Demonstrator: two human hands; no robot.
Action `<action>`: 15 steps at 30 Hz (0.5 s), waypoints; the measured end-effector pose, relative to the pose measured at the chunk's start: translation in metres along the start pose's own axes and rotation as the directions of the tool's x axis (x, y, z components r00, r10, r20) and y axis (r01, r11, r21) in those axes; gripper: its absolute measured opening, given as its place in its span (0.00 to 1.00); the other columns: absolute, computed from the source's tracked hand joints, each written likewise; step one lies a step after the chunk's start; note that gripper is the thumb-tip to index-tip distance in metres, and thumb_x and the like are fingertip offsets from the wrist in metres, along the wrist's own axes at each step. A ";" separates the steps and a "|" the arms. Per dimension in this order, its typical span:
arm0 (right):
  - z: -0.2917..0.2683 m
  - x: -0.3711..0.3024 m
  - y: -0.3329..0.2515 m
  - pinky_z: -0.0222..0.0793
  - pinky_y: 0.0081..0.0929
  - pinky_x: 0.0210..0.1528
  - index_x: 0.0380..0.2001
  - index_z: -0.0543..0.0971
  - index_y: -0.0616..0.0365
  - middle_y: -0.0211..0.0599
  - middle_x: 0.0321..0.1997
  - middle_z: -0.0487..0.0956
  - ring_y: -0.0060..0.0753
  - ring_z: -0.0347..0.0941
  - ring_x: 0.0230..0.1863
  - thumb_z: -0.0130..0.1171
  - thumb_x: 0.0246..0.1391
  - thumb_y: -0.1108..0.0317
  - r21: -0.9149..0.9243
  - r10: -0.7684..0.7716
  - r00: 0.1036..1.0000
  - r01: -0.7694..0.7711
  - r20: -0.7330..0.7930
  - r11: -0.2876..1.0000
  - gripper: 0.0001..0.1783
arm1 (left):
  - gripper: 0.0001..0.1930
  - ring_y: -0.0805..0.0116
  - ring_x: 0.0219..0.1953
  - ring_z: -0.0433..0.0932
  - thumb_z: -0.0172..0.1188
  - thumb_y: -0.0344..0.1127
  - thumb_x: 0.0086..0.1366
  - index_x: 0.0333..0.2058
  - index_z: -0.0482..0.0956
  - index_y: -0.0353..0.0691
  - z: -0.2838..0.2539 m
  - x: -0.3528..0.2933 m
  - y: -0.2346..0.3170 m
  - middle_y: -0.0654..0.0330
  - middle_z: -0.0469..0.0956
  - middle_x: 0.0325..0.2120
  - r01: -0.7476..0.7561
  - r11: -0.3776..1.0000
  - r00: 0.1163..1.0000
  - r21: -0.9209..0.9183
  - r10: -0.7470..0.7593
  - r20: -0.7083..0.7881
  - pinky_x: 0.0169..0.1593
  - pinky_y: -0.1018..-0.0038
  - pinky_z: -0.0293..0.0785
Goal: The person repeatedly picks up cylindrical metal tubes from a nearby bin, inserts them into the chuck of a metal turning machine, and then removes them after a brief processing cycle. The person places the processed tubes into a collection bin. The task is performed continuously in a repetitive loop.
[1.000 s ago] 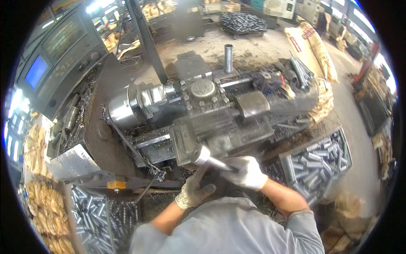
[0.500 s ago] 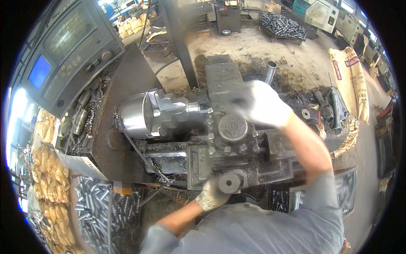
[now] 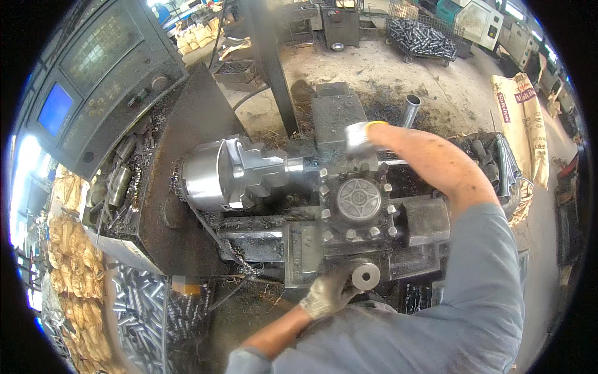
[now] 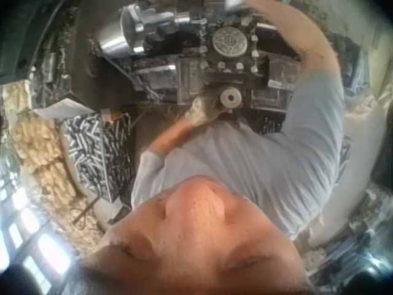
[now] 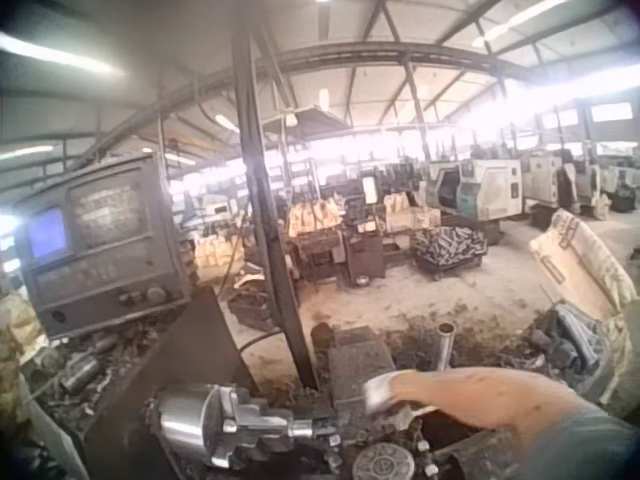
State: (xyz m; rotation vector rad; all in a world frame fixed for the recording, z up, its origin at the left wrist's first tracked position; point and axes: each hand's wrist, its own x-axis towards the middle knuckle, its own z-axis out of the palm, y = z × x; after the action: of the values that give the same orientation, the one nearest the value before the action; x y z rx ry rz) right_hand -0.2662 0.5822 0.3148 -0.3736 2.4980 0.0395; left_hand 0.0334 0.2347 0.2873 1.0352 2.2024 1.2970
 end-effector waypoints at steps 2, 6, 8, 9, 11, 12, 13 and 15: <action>0.010 -0.055 0.044 0.81 0.44 0.38 0.40 0.90 0.56 0.49 0.39 0.89 0.44 0.86 0.35 0.62 0.56 0.59 -0.038 0.248 0.939 -0.264 -0.236 0.964 0.15 | 0.29 0.42 0.54 0.85 0.71 0.44 0.68 0.64 0.77 0.44 -0.023 -0.013 0.009 0.47 0.84 0.56 0.119 0.985 0.992 0.126 -0.124 0.031 0.54 0.55 0.84; 0.042 -0.127 0.076 0.82 0.49 0.47 0.37 0.90 0.61 0.57 0.42 0.88 0.60 0.87 0.44 0.60 0.53 0.59 -0.004 0.490 0.835 -0.507 -0.249 0.862 0.18 | 0.08 0.54 0.34 0.90 0.63 0.15 0.60 0.37 0.85 0.29 -0.096 -0.013 0.016 0.42 0.87 0.33 -0.173 0.956 0.896 0.238 0.253 -0.365 0.38 0.60 0.87; 0.049 -0.141 0.069 0.82 0.49 0.47 0.35 0.90 0.61 0.57 0.39 0.88 0.59 0.87 0.43 0.63 0.49 0.57 0.069 0.374 0.876 -0.372 -0.304 0.926 0.19 | 0.18 0.50 0.38 0.88 0.68 0.17 0.58 0.48 0.83 0.30 -0.130 0.035 0.008 0.46 0.87 0.38 -0.165 0.796 0.767 0.583 0.475 -0.431 0.43 0.58 0.85; 0.049 -0.144 0.063 0.82 0.48 0.46 0.35 0.90 0.61 0.57 0.38 0.88 0.58 0.87 0.42 0.64 0.49 0.56 0.072 0.324 0.892 -0.318 -0.315 0.945 0.19 | 0.25 0.47 0.51 0.84 0.72 0.21 0.55 0.54 0.81 0.32 -0.143 0.067 0.004 0.44 0.85 0.47 -0.009 0.760 0.837 0.650 0.362 -0.411 0.55 0.54 0.81; 0.049 -0.149 0.054 0.82 0.48 0.46 0.35 0.90 0.61 0.56 0.38 0.88 0.58 0.87 0.41 0.66 0.47 0.55 0.069 0.213 0.917 -0.201 -0.337 0.977 0.20 | 0.27 0.47 0.64 0.75 0.76 0.29 0.52 0.53 0.83 0.35 -0.159 0.146 -0.008 0.42 0.80 0.57 0.045 0.627 0.908 0.778 0.300 -0.294 0.67 0.49 0.71; 0.053 -0.154 0.052 0.83 0.45 0.45 0.34 0.90 0.59 0.53 0.38 0.88 0.55 0.87 0.41 0.68 0.45 0.53 -0.037 0.254 0.935 -0.271 -0.249 0.962 0.20 | 0.26 0.48 0.66 0.73 0.76 0.33 0.52 0.51 0.85 0.35 -0.165 0.185 -0.014 0.43 0.78 0.58 -0.005 0.460 0.892 0.888 0.404 -0.204 0.69 0.49 0.68; 0.057 -0.157 0.052 0.83 0.46 0.45 0.36 0.91 0.55 0.49 0.41 0.89 0.52 0.88 0.42 0.70 0.44 0.53 -0.135 0.310 0.947 -0.320 -0.089 0.938 0.20 | 0.23 0.47 0.63 0.76 0.76 0.38 0.52 0.47 0.87 0.36 -0.168 0.216 -0.022 0.43 0.81 0.55 -0.011 0.308 0.973 0.951 0.221 -0.061 0.66 0.47 0.70; 0.080 -0.170 0.060 0.84 0.47 0.46 0.41 0.92 0.48 0.41 0.46 0.91 0.46 0.88 0.46 0.74 0.44 0.52 -0.312 0.392 0.911 -0.338 0.130 0.888 0.21 | 0.19 0.45 0.54 0.83 0.73 0.44 0.53 0.39 0.90 0.37 -0.165 0.267 -0.040 0.43 0.85 0.49 -0.056 0.179 0.975 0.982 -0.200 0.092 0.60 0.47 0.76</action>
State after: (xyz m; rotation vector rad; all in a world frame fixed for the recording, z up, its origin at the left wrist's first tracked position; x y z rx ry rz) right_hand -0.1055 0.6926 0.3443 -0.0002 2.3382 0.5655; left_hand -0.2629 0.3279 0.3467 1.2847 2.7780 -0.6100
